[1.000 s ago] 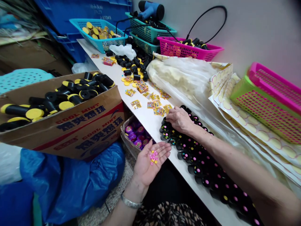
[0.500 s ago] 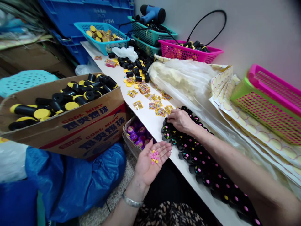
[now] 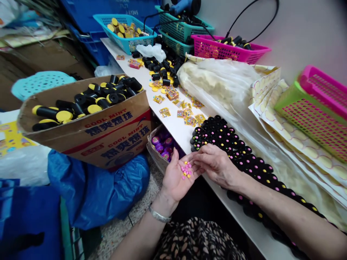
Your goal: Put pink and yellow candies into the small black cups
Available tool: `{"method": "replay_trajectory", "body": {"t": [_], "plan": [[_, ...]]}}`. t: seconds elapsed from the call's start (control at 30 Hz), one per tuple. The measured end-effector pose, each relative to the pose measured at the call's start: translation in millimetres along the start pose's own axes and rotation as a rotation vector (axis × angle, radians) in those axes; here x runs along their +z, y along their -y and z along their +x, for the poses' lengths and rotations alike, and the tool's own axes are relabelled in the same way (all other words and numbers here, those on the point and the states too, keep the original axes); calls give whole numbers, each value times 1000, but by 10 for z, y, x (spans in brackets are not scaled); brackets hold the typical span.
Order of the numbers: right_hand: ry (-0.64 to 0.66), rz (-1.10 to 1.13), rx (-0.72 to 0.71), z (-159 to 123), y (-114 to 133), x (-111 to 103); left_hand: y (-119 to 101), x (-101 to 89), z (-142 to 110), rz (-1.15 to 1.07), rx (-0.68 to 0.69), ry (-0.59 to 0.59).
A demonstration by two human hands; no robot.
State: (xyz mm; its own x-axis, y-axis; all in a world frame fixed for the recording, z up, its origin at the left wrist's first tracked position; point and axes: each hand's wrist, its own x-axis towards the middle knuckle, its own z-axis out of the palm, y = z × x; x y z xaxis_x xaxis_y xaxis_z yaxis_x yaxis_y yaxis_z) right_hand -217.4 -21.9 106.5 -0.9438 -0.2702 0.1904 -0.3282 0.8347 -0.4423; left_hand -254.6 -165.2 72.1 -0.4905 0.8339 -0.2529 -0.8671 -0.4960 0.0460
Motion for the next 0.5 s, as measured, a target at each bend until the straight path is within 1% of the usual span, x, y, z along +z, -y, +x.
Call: {"method": "replay_trajectory", "body": {"t": [0.13,0.27,0.37,0.5], "plan": [[54,-159,-21,-18,98,101,30,31,-11,-5,17,41],[92,-244,-4,-26,153,171,47,34,-12,10,18,38],[71,-243,2,-60,159,218,54,22,-5,-3,-5,33],[-13,-193,61,-107,92,222,79,17,10,-58,-17,-4]]}}
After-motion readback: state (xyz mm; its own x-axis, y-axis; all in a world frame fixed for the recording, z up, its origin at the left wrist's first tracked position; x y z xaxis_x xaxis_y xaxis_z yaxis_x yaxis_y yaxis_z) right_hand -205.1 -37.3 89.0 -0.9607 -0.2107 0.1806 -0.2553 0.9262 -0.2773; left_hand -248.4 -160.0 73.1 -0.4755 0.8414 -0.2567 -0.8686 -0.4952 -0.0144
